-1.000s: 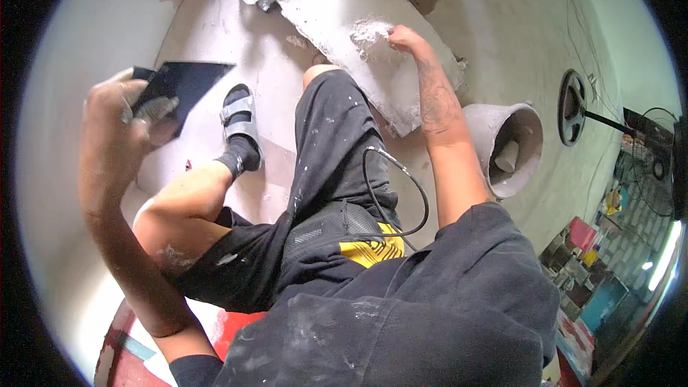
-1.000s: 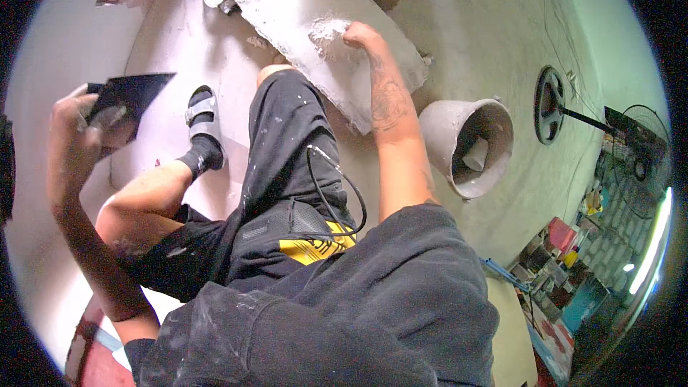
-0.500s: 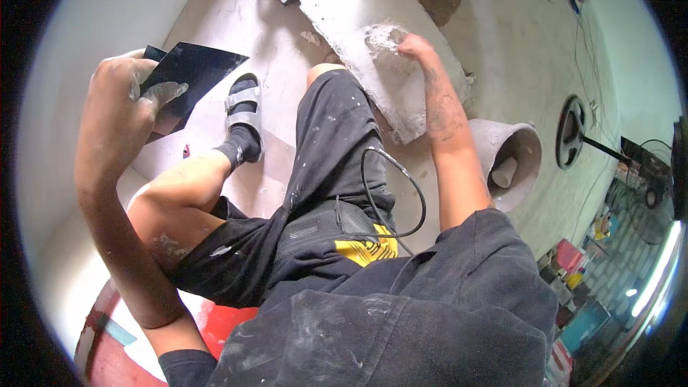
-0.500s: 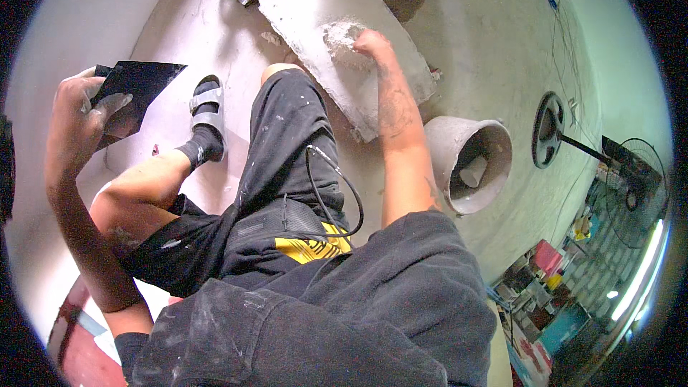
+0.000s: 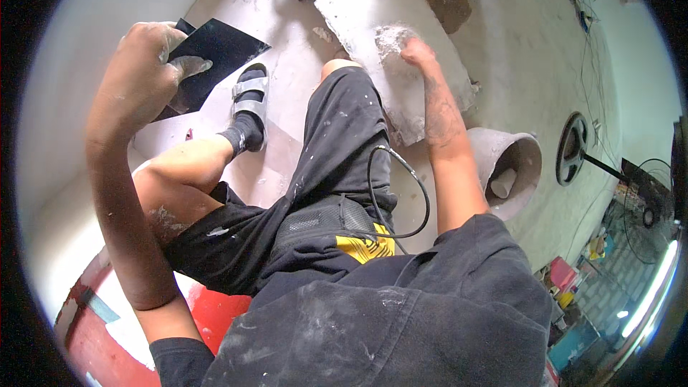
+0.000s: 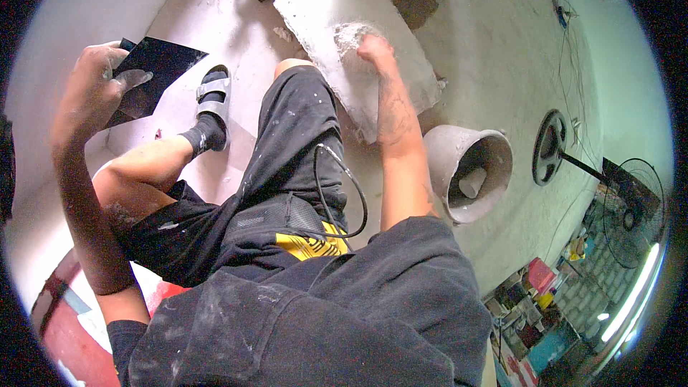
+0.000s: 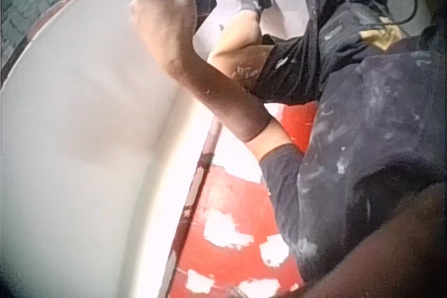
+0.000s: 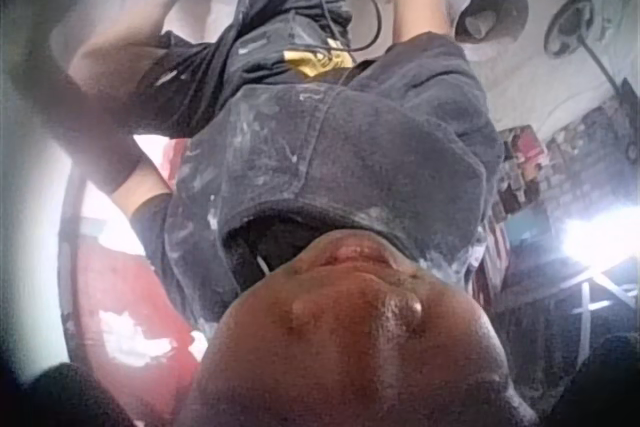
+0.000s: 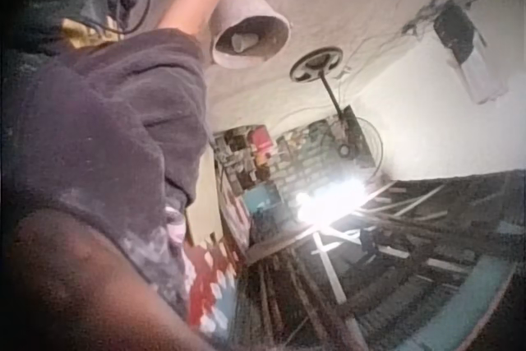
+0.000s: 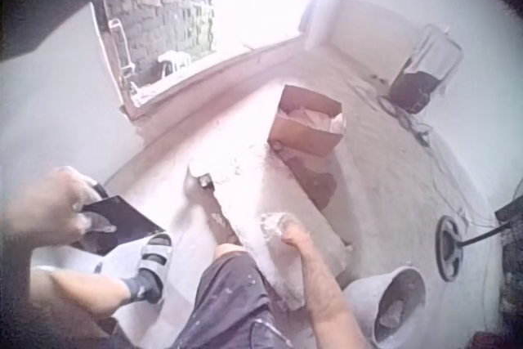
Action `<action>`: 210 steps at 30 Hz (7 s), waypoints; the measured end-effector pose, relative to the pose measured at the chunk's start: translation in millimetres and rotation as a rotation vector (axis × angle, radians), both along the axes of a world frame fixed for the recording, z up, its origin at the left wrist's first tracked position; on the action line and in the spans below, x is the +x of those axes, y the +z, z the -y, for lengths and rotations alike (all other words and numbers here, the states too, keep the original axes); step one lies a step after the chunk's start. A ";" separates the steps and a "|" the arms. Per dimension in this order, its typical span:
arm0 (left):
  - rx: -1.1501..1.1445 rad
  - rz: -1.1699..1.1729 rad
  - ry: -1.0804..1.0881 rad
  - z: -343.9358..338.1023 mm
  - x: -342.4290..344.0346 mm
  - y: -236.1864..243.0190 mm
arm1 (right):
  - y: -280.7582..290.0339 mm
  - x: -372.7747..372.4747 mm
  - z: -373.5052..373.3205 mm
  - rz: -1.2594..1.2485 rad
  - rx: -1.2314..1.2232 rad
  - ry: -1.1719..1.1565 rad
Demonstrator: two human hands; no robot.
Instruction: The recorder mixes plaster on a board and applies it to a wall using a putty knife and trowel.
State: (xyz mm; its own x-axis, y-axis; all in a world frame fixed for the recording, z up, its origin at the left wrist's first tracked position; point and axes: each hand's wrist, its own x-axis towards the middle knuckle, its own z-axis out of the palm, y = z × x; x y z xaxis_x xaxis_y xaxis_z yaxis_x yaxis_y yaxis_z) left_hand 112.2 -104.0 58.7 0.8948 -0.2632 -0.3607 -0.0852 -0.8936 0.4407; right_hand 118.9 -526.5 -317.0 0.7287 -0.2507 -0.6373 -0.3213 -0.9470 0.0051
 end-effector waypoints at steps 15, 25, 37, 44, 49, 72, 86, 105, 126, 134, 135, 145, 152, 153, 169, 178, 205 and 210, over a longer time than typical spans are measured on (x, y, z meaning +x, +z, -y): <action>0.036 0.184 -0.188 -4.8 -8.1 -10.9 | -1.6 -6.1 9.0 -0.038 0.040 0.038; 0.083 0.014 -0.078 4.5 -19.0 0.1 | -7.4 3.4 -13.8 0.017 0.067 0.012; 0.104 0.052 -0.201 4.6 -17.1 -5.4 | -17.0 -1.4 -5.8 0.023 0.040 0.069; 0.147 0.264 -0.289 -11.8 -16.0 -15.5 | 2.1 -9.4 -0.3 0.122 0.032 -0.061; 0.108 0.223 -0.233 -5.9 -17.8 -12.2 | 4.1 -4.7 -6.5 0.085 0.068 -0.056; 0.160 0.140 -0.235 2.8 -14.5 -15.6 | -6.1 -29.1 -2.5 0.186 0.093 -0.094; -0.036 0.202 -0.406 30.6 30.7 -37.6 | 159.7 -247.4 59.3 1.069 0.237 -0.779; 0.053 0.192 -0.357 18.7 36.6 -32.6 | 34.0 -351.0 171.7 0.373 -0.411 -0.467; -0.130 0.102 -0.288 -18.9 -8.5 -28.4 | 125.7 -369.7 253.1 0.921 -0.254 -0.549; -0.124 0.163 -0.321 -24.7 -8.1 -40.6 | 207.9 -221.5 192.9 1.075 0.283 -0.580; -0.094 0.153 -0.302 -23.8 -6.5 -41.3 | 202.9 -198.8 179.0 1.094 0.328 -0.554; 0.119 0.197 -0.137 21.3 -40.2 3.4 | 79.3 -36.8 80.3 0.832 0.197 -0.238; 0.170 0.177 -0.225 -4.9 -42.2 2.3 | 33.1 4.9 47.8 0.624 0.104 0.008; 0.163 0.176 -0.216 -5.5 -41.5 2.4 | 33.4 6.7 48.8 0.623 0.100 0.018; 0.192 0.127 -0.176 -7.0 -47.3 11.1 | 32.1 18.8 9.4 0.474 -0.128 0.246; 0.240 0.101 -0.173 -5.4 -47.8 11.6 | 35.3 26.6 1.8 0.340 -0.171 0.230; 0.240 0.025 -0.176 -2.3 -42.2 9.4 | 52.8 40.0 -12.3 0.257 -0.275 0.222; 0.276 0.106 -0.242 -3.2 -38.3 3.7 | 68.7 40.9 -17.5 0.232 -0.266 0.205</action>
